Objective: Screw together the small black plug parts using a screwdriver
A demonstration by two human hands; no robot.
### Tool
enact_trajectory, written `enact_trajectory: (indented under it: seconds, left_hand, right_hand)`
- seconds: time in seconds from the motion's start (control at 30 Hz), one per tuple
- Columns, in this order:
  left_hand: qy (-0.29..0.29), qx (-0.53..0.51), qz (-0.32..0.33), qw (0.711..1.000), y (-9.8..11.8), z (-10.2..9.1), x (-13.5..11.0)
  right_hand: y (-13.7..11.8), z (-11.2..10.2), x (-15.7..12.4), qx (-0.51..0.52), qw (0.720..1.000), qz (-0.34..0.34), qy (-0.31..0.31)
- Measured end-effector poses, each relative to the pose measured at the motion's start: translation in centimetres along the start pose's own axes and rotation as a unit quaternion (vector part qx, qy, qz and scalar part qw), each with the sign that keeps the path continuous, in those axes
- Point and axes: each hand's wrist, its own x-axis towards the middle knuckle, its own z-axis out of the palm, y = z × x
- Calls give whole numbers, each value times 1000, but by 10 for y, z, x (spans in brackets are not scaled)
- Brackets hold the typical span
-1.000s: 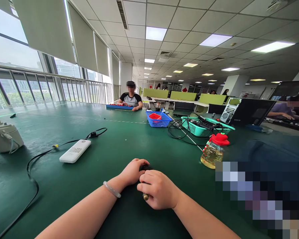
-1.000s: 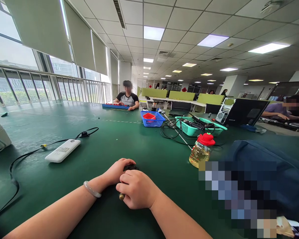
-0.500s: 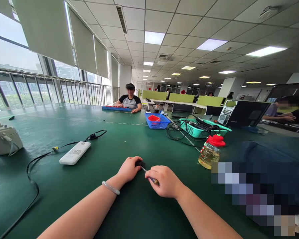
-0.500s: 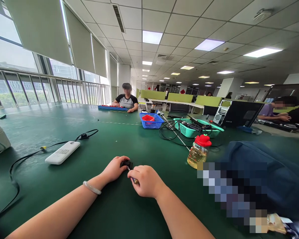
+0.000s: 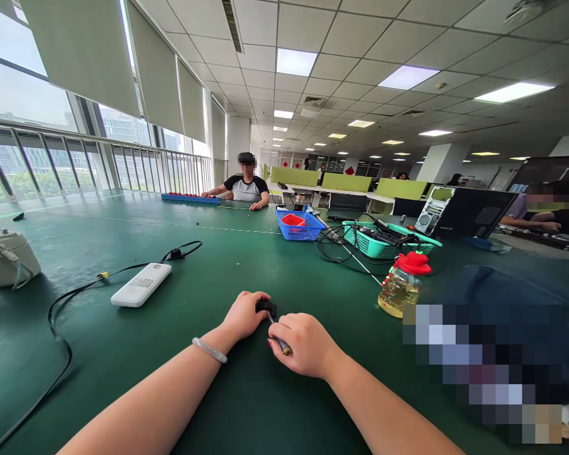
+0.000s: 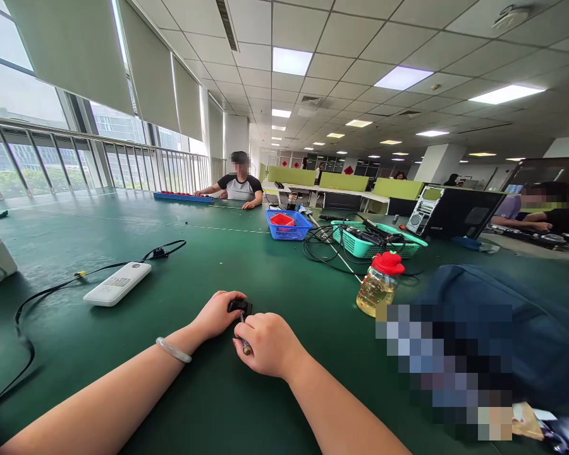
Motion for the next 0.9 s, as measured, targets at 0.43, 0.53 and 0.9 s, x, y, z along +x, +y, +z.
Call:
enact_trajectory:
  seconds: [0.43,0.53,0.9]
  left_hand:
    - [-1,-10,-14,1000,3,0,0]
    - [-2,-4,-16,1000,3,-1,0]
    - [2,4,-9,1000,4,-2,-1]
  right_hand:
    - [9,-11,-2,29,999,14,-27]
    - [9,-12,-2,38,998,24,-33]
    - [-6,-10,2,-12,995,27,-96]
